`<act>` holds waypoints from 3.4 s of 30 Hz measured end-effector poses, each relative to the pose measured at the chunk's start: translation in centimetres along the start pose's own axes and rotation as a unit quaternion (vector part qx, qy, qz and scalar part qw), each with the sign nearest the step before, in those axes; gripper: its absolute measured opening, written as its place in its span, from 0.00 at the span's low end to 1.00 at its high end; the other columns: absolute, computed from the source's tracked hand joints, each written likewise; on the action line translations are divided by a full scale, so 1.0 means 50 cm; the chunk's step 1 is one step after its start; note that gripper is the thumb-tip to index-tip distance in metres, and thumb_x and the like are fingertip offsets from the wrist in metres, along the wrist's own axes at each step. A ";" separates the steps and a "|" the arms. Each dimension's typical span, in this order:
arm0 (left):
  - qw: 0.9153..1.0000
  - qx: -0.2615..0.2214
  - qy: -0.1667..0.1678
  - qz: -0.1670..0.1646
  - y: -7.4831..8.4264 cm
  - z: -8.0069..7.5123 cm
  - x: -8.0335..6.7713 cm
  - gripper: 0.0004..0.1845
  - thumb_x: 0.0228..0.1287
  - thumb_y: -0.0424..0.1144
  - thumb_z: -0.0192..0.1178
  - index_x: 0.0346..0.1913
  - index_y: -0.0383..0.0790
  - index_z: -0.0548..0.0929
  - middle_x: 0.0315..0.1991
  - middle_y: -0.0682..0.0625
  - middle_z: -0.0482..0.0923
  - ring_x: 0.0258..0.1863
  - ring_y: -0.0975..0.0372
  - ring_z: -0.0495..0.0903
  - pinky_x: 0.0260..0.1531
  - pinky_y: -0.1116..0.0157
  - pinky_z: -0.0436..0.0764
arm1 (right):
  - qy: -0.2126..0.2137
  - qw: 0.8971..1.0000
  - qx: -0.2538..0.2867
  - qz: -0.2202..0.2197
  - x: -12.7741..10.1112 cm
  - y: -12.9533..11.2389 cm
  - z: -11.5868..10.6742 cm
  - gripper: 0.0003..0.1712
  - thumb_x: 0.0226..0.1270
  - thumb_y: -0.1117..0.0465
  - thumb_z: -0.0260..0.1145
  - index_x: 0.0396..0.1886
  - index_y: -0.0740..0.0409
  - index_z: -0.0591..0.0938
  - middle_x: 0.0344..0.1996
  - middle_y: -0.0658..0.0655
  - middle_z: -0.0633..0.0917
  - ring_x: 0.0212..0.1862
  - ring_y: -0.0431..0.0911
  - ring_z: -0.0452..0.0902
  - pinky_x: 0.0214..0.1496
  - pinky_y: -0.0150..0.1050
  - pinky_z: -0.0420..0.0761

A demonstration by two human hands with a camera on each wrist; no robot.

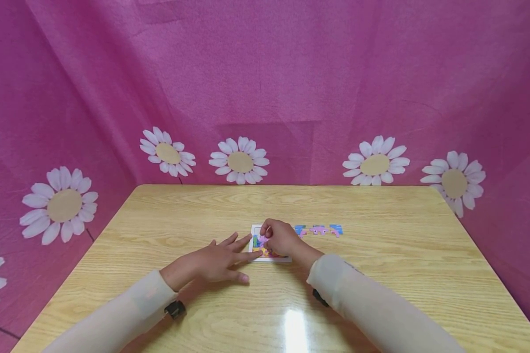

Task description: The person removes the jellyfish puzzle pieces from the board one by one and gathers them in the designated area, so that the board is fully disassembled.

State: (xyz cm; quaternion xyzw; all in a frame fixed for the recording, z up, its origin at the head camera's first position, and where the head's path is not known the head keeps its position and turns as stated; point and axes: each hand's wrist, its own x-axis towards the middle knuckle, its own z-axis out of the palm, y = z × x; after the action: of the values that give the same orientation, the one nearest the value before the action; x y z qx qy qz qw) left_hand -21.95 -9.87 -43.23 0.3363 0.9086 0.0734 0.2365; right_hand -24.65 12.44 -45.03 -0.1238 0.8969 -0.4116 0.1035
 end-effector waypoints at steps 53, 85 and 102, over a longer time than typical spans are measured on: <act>1.000 0.010 0.001 0.003 0.004 0.000 -0.004 0.38 0.69 0.71 0.52 0.80 0.76 0.56 0.85 0.53 0.37 0.83 0.45 0.36 0.69 0.27 0.49 | 0.011 0.997 0.070 -0.006 -0.028 0.036 -0.043 0.03 0.75 0.67 0.64 0.45 0.61 0.82 0.36 0.57 0.83 0.38 0.47 0.80 0.41 0.40 0.84; 1.000 0.003 0.002 0.004 0.002 0.001 -0.001 0.38 0.70 0.70 0.52 0.80 0.76 0.56 0.85 0.53 0.37 0.83 0.46 0.35 0.70 0.27 0.47 | 0.049 0.997 0.052 0.016 -0.108 0.118 -0.114 0.05 0.72 0.71 0.64 0.45 0.67 0.82 0.32 0.58 0.85 0.31 0.45 0.74 0.28 0.33 0.74; 1.000 0.009 0.002 0.008 0.003 0.000 -0.002 0.38 0.71 0.70 0.51 0.80 0.75 0.56 0.85 0.52 0.37 0.83 0.44 0.36 0.70 0.27 0.48 | 0.072 0.997 0.019 0.010 -0.120 0.119 -0.109 0.04 0.69 0.74 0.65 0.40 0.65 0.83 0.30 0.55 0.83 0.32 0.43 0.73 0.27 0.31 0.72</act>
State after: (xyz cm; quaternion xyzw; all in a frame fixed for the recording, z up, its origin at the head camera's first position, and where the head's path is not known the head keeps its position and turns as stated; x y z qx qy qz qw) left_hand -21.79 -9.82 -43.17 0.3454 0.9070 0.0678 0.2313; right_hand -21.34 21.92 -45.60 -0.0833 0.8953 -0.4352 0.0451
